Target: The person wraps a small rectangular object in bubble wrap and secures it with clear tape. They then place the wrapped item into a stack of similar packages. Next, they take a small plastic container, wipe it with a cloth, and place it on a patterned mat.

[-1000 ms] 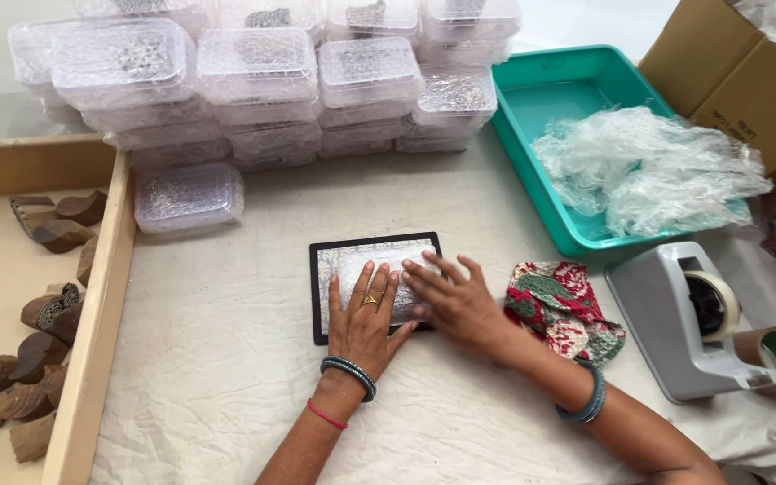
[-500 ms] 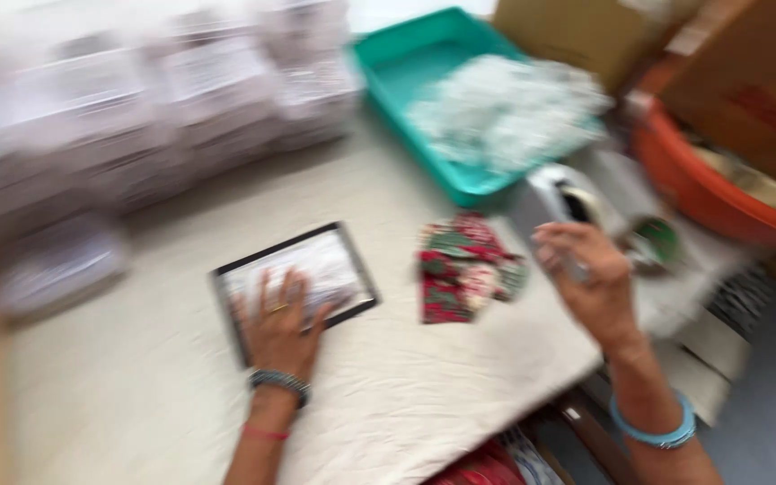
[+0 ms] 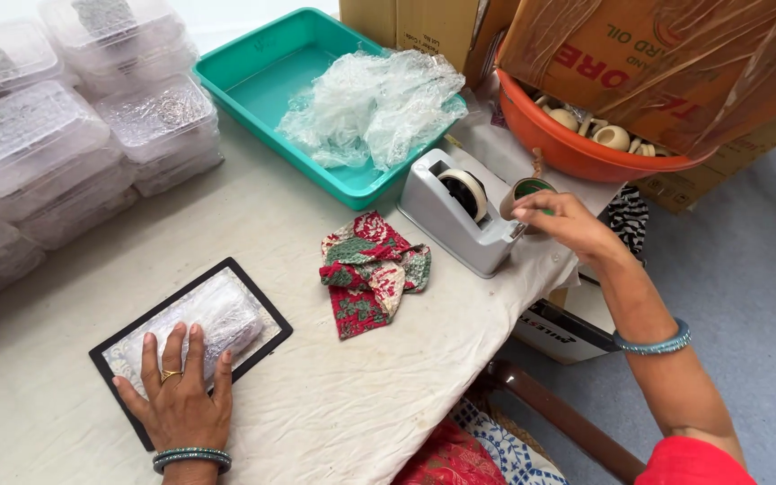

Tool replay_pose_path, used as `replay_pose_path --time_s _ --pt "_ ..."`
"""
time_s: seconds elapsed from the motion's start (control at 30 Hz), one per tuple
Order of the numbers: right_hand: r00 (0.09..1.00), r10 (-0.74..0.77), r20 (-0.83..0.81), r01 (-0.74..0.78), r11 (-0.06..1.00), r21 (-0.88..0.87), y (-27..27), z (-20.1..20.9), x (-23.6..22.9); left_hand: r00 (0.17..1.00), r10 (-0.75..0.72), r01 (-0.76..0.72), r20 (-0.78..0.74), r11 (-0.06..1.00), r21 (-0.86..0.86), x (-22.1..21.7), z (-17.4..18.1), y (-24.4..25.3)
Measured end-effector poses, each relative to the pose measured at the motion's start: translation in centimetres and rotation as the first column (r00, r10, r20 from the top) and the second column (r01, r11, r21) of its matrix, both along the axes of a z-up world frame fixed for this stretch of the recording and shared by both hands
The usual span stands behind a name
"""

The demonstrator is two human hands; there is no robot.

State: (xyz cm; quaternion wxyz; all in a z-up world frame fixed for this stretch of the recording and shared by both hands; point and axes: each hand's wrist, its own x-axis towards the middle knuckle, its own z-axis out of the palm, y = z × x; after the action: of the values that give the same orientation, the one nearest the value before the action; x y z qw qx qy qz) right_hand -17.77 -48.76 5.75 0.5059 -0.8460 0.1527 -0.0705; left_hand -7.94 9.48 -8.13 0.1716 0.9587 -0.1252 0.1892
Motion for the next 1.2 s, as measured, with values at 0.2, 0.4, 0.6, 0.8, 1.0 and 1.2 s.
replay_pose_path --time_s 0.2,0.4,0.6,0.8,1.0,1.2 --pt "0.981 0.079 -0.177 -0.060 0.992 0.112 -2.3 -2.3 2.0 1.000 -0.007 0.007 -0.003 1.000 0.023 0.0 0.0 0.1" --pt "0.978 0.126 -0.166 -0.092 0.976 0.198 -1.8 -1.6 2.1 1.000 0.002 -0.002 -0.016 1.000 0.030 -0.2 0.1 0.1" --pt "0.996 0.055 -0.074 -0.047 0.993 0.107 0.4 2.4 0.1 1.000 -0.013 0.013 -0.014 1.000 0.005 -0.1 -0.1 0.1" --pt "0.996 0.070 -0.056 -0.069 0.997 0.028 -2.3 1.2 -3.9 0.999 -0.004 0.005 -0.032 1.000 0.003 -0.4 0.6 0.1" --pt "0.993 -0.004 -0.120 0.025 0.984 0.177 -0.3 -2.4 -6.1 1.000 -0.001 0.000 -0.028 0.999 -0.037 -0.5 0.6 0.1" --pt "0.998 -0.004 -0.062 0.016 0.982 0.189 0.0 -5.1 -4.9 0.999 0.013 -0.014 -0.042 1.000 -0.021 -0.4 0.4 0.2"
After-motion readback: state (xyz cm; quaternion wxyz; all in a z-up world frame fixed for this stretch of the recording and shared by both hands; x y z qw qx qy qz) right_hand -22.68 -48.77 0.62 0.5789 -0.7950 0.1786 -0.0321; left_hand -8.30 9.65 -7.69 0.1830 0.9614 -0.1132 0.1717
